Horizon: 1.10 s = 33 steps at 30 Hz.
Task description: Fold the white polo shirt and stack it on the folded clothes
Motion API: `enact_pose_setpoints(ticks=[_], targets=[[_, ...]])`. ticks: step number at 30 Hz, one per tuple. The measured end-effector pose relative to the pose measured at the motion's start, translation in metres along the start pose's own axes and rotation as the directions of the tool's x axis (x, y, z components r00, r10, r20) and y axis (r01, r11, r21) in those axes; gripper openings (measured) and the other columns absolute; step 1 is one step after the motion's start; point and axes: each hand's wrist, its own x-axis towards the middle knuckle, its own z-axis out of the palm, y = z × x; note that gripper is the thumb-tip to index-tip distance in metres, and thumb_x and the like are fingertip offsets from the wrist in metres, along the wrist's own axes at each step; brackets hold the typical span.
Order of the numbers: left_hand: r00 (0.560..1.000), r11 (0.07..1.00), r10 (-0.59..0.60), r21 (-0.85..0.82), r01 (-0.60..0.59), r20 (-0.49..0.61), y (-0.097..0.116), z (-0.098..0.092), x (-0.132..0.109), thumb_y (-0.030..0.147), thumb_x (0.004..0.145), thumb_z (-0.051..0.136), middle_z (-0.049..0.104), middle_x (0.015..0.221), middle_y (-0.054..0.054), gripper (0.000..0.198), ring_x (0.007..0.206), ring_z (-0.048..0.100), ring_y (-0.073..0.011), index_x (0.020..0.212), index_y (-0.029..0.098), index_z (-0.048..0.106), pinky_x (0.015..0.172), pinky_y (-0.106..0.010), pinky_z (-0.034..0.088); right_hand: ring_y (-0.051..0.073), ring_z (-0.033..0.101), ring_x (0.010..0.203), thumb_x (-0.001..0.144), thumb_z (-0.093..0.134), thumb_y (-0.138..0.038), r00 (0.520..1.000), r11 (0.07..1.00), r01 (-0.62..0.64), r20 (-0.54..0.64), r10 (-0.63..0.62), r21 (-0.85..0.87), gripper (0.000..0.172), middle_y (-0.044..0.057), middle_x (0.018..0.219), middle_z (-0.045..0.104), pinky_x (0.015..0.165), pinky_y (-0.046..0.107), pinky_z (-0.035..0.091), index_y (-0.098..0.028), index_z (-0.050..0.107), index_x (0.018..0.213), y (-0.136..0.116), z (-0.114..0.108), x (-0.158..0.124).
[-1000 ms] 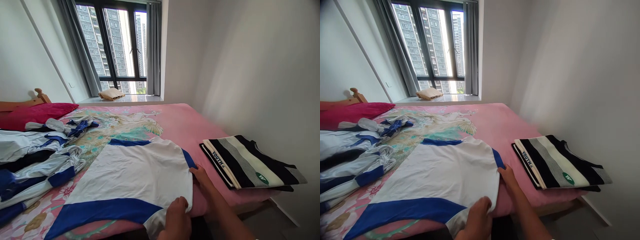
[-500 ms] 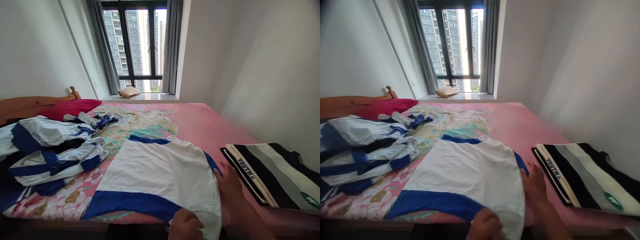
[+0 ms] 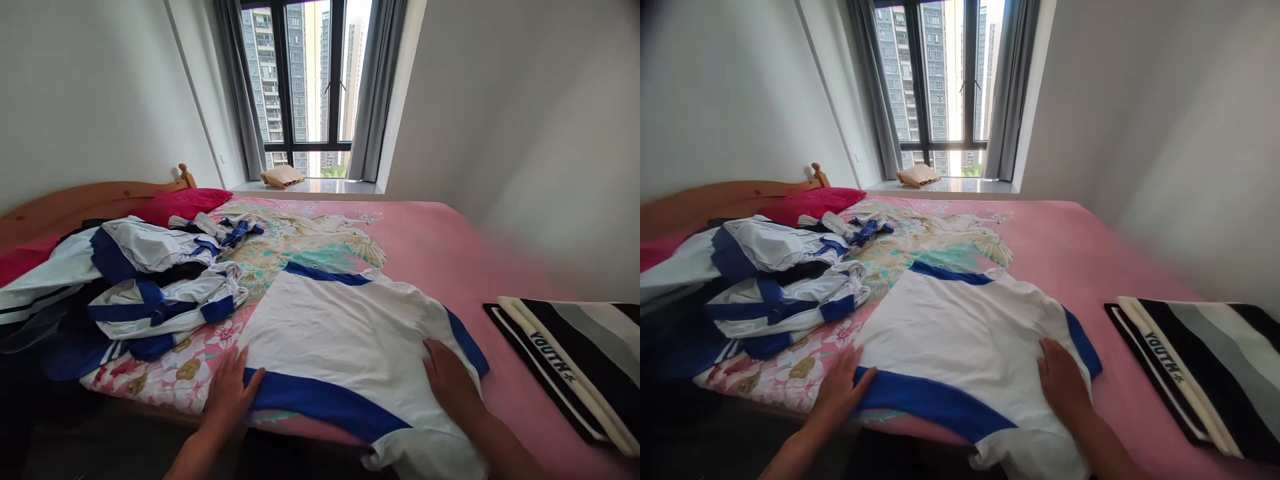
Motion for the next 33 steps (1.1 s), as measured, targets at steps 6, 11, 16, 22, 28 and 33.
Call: enact_pose_setpoints(ticks=[6,11,16,22,28,33], targets=[[0.969,0.969,-0.210,-0.107,0.224,0.130,-0.030,-0.019,0.031,0.061,0.082,0.027,0.058,0.124,-0.019,0.074,0.112,0.056,-0.0325,0.126,0.006,0.048,0.098,-0.043,0.039,0.027,0.047,0.121,0.088,0.033,-0.031,0.998,0.998,-0.053,0.035,0.052,0.031,0.042,0.016,0.125,0.055,0.108,0.045,0.035,-0.011,0.053,0.120,-0.042,-0.030,0.020],[0.942,0.960,-0.241,-0.087,0.267,0.233,-0.025,-0.029,0.041,0.067,0.079,0.025,0.061,0.122,-0.020,0.078,0.107,0.059,-0.0370,0.125,0.010,0.050,0.089,-0.047,0.042,0.024,0.035,0.133,0.093,0.032,-0.032,0.975,0.973,0.170,0.114,-0.189,0.155,0.043,0.012,0.137,0.048,0.113,0.044,0.025,-0.016,0.049,0.129,-0.117,-0.029,0.040],[0.982,0.993,-0.102,-0.044,0.110,0.156,-0.024,-0.027,0.029,0.050,0.079,0.034,0.066,0.116,-0.012,0.056,0.104,0.062,-0.0314,0.119,0.020,0.059,0.088,-0.043,0.045,0.025,0.027,0.138,0.092,0.037,-0.033,0.918,0.992,0.127,0.376,-0.126,0.022,0.047,0.010,0.146,0.038,0.114,0.052,0.012,-0.019,0.044,0.136,-0.089,-0.019,0.064],[0.990,0.997,-0.047,-0.061,0.055,0.132,-0.032,-0.022,0.029,0.048,0.075,0.041,0.066,0.117,-0.009,0.052,0.103,0.061,-0.0311,0.116,0.022,0.060,0.090,-0.044,0.044,0.027,0.029,0.137,0.093,0.035,-0.035,0.938,0.969,-0.213,0.251,0.239,-0.129,0.051,0.017,0.144,0.038,0.113,0.047,0.019,-0.009,0.043,0.135,-0.013,-0.035,0.082],[0.990,0.988,-0.136,-0.066,0.138,0.028,-0.034,-0.017,0.038,0.062,0.078,0.033,0.059,0.125,-0.017,0.074,0.116,0.054,-0.0313,0.125,0.009,0.049,0.101,-0.043,0.038,0.022,0.023,0.139,0.094,0.030,-0.035,0.965,0.995,0.098,0.243,-0.101,0.024,0.048,0.009,0.146,0.038,0.116,0.043,0.012,-0.016,0.044,0.136,-0.098,-0.026,0.078],[0.963,0.957,0.268,0.127,-0.261,-0.034,-0.029,0.004,0.019,0.048,0.084,0.033,0.035,0.150,-0.002,0.058,0.141,0.024,-0.0235,0.136,0.025,0.045,0.115,-0.047,0.014,0.022,0.027,0.138,0.091,0.040,-0.039,0.872,0.960,0.226,0.406,-0.275,0.164,0.048,0.005,0.146,0.038,0.115,0.044,0.011,-0.023,0.044,0.136,-0.099,-0.012,0.083]])
